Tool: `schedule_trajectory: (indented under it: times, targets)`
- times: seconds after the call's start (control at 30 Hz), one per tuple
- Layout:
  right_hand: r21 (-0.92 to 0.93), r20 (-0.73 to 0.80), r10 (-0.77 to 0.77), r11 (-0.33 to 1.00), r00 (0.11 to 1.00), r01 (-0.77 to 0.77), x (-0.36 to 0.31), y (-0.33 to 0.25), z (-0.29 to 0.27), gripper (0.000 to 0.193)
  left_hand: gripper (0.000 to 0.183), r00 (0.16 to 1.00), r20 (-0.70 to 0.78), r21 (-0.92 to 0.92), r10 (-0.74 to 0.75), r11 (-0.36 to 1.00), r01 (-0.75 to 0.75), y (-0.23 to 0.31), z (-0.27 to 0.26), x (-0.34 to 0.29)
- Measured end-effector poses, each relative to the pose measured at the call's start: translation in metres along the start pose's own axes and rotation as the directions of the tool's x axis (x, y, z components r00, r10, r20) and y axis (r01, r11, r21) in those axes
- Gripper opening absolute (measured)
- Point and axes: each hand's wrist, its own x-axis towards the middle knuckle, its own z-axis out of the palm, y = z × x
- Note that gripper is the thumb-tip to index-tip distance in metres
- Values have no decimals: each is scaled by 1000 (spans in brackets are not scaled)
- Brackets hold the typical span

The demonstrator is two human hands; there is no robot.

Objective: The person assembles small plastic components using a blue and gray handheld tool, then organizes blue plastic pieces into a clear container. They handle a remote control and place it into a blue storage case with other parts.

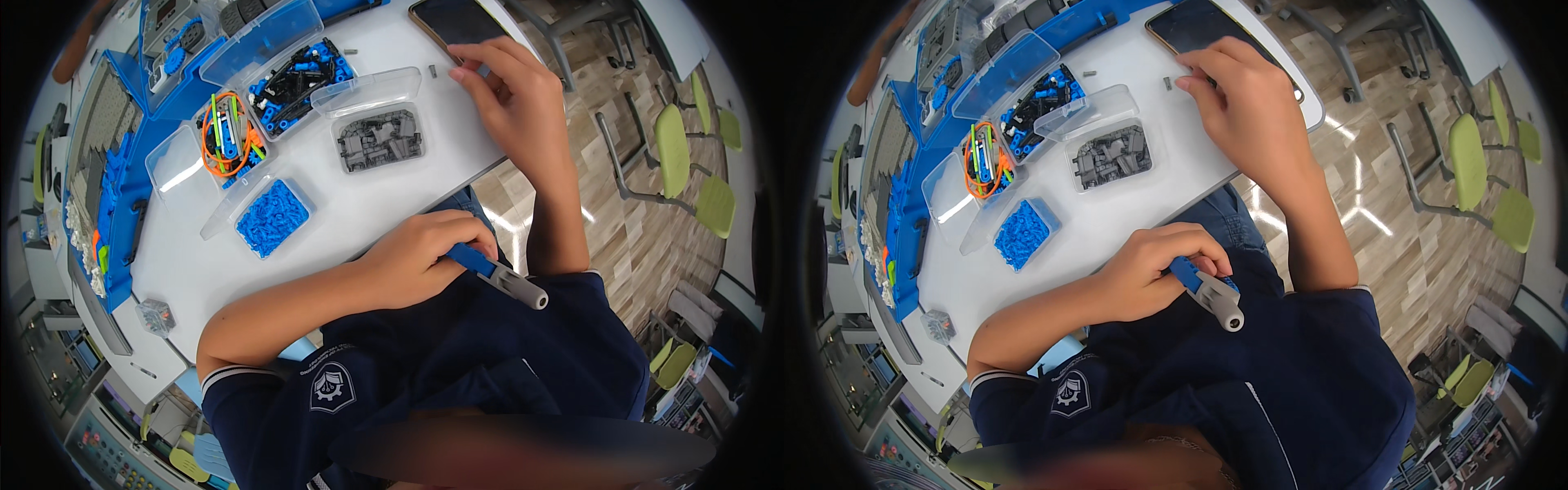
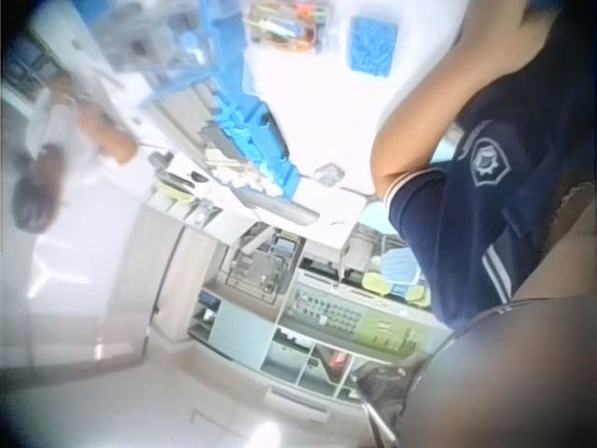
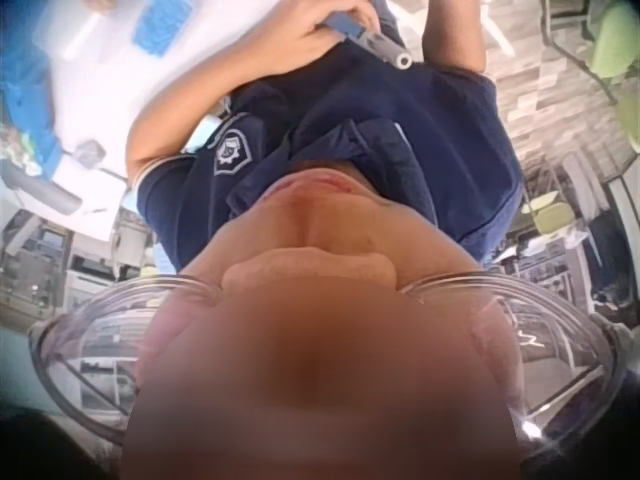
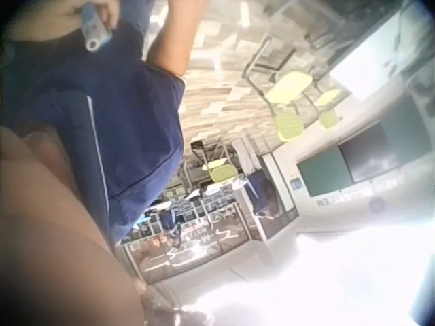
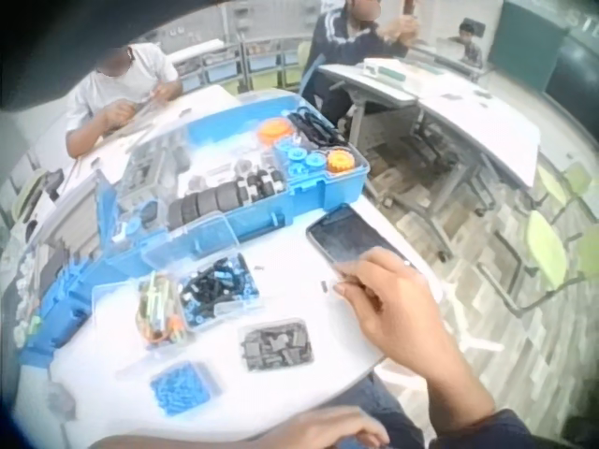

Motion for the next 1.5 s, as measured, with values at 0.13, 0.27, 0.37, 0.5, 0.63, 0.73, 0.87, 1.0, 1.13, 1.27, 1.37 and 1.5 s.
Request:
schedule_trajectory:
  times: [0.13, 0.27, 0.37, 0.5, 0.63, 0.73, 0.87, 1.0, 1.13, 1.27, 1.37, 1.5]
  targets:
    - [-174, 45, -41, 984, 998, 48, 5, -3, 19, 14, 31, 997, -59, -24, 45, 999, -47, 0, -1, -3]
    - [-249, 88, -19, 968, 996, 40, 9, -6, 24, 10, 29, 992, -113, -51, 51, 997, -57, -1, -1, -4]
    - [-310, 159, -45, 946, 986, 93, 15, -9, 24, 8, 28, 993, -112, -71, 25, 997, -34, 0, -1, -5]
    - [-175, 190, -165, 964, 968, 198, 41, -10, 23, 9, 27, 994, -108, -77, 22, 997, -30, -2, 1, -7]
    - [29, 330, -272, 960, 904, 278, 76, -11, 33, 16, 27, 986, -165, -127, 38, 990, -59, -4, 4, -8]
    - [8, 391, -352, 925, 851, 379, 84, -11, 39, 12, 27, 976, -215, -137, 28, 989, -59, -5, 6, -9]
    - [3, 384, -396, 904, 834, 427, 88, -5, 54, 14, 24, 965, -260, -142, 24, 988, -63, -4, 7, -10]
    - [-18, 407, -330, 929, 852, 369, 91, -7, 36, 12, 20, 948, -313, -133, 65, 985, -111, -3, 10, -11]
    - [119, 249, -171, 982, 953, 145, 94, -36, -3, 7, 17, 922, -360, -114, 143, 974, -196, -5, 12, -11]
    - [258, 321, -396, 910, 860, 323, 80, -80, -13, 11, 15, 889, -363, -116, 281, 932, -342, -6, 16, -14]
    - [372, 373, -567, 816, 734, 442, 79, -104, 2, 14, 13, 883, -321, -139, 342, 905, -402, -5, 16, -16]
    - [131, 480, -495, 857, 724, 499, 89, -127, 16, 15, 11, 898, -274, -187, 345, 896, -402, -4, 15, -18]
